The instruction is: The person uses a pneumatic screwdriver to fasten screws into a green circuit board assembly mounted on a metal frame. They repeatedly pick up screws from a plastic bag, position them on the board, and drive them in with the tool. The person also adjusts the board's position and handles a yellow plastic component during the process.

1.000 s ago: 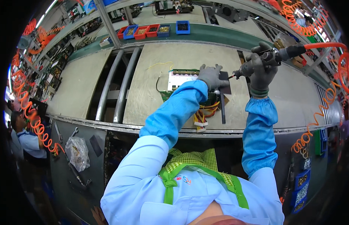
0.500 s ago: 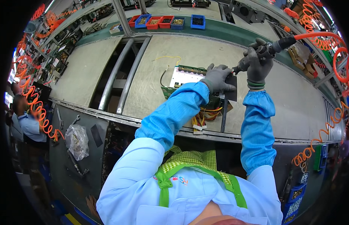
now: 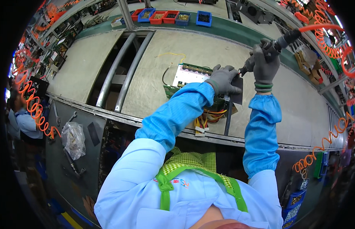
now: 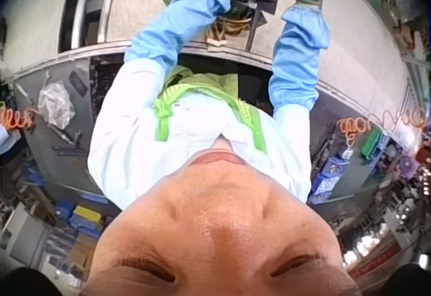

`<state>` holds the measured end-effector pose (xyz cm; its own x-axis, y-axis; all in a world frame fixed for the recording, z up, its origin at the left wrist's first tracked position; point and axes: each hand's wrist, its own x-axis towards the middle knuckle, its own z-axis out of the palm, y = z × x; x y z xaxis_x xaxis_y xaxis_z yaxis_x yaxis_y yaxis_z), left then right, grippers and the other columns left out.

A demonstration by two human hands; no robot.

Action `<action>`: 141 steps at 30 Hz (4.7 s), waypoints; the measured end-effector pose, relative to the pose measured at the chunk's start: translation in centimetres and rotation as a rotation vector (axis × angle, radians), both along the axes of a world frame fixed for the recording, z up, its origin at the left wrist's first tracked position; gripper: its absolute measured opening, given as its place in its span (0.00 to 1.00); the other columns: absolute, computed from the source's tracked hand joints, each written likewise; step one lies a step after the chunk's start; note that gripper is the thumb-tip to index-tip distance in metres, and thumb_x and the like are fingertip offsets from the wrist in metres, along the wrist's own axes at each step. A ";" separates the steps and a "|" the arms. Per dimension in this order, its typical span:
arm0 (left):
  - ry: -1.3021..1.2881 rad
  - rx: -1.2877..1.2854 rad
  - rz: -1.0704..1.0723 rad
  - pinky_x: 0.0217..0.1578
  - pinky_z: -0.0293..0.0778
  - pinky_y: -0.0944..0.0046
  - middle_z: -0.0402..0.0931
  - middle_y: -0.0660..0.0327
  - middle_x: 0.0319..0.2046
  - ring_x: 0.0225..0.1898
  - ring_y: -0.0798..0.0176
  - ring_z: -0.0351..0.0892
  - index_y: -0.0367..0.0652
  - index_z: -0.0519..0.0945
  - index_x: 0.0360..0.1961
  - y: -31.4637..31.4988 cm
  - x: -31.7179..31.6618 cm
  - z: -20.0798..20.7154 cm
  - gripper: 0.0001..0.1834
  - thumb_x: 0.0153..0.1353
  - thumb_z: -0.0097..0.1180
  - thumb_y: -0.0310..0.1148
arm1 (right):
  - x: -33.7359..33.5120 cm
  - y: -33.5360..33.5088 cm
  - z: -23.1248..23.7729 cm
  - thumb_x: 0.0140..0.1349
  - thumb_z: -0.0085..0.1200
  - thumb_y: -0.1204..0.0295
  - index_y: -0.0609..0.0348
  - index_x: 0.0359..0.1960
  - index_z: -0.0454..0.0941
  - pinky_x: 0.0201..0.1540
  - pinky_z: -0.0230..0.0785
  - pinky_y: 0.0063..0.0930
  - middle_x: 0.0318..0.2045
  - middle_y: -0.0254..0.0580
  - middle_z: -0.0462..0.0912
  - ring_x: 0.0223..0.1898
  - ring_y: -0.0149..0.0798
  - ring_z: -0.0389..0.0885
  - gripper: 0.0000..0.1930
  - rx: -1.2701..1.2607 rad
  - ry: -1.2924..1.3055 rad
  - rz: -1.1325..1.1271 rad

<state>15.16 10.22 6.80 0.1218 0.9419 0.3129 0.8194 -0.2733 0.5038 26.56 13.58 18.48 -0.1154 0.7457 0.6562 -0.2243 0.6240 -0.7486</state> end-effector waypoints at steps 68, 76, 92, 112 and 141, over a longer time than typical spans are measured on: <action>-0.094 -0.213 -0.190 0.45 0.72 0.55 0.77 0.53 0.40 0.44 0.49 0.77 0.49 0.76 0.50 -4.1 0.1 1.6 0.24 0.52 0.56 0.46 | 3.0 -3.7 0.2 0.52 0.55 0.77 0.66 0.40 0.72 0.29 0.74 0.26 0.29 0.44 0.78 0.27 0.34 0.80 0.13 0.104 0.048 -0.001; -0.077 -0.254 -0.209 0.44 0.72 0.55 0.77 0.53 0.39 0.43 0.49 0.77 0.50 0.76 0.49 -4.0 0.0 2.0 0.23 0.53 0.56 0.47 | 2.9 -3.5 -0.6 0.53 0.53 0.78 0.65 0.42 0.72 0.29 0.74 0.25 0.31 0.44 0.78 0.27 0.34 0.79 0.13 0.111 -0.002 0.027; -0.115 -0.240 -0.226 0.43 0.72 0.56 0.78 0.54 0.40 0.42 0.50 0.78 0.51 0.75 0.48 -3.8 -0.1 1.6 0.22 0.53 0.54 0.47 | 2.8 -2.7 0.1 0.52 0.54 0.78 0.66 0.42 0.72 0.29 0.75 0.26 0.32 0.44 0.78 0.28 0.34 0.80 0.14 0.048 -0.016 0.149; -0.074 -0.308 -0.226 0.44 0.72 0.57 0.78 0.54 0.40 0.43 0.51 0.78 0.50 0.75 0.48 -3.6 -0.6 1.9 0.23 0.53 0.56 0.48 | 1.3 -2.2 0.1 0.55 0.57 0.76 0.62 0.42 0.69 0.23 0.70 0.22 0.25 0.40 0.77 0.22 0.29 0.77 0.14 -0.068 -0.066 -0.016; -0.100 -0.056 -0.124 0.42 0.73 0.56 0.80 0.59 0.38 0.42 0.54 0.78 0.52 0.80 0.40 -3.0 -0.4 -0.4 0.12 0.57 0.54 0.41 | 13.8 1.1 -12.3 0.47 0.62 0.58 0.64 0.46 0.69 0.44 0.70 0.42 0.37 0.55 0.79 0.40 0.51 0.79 0.29 -0.461 -1.032 -0.365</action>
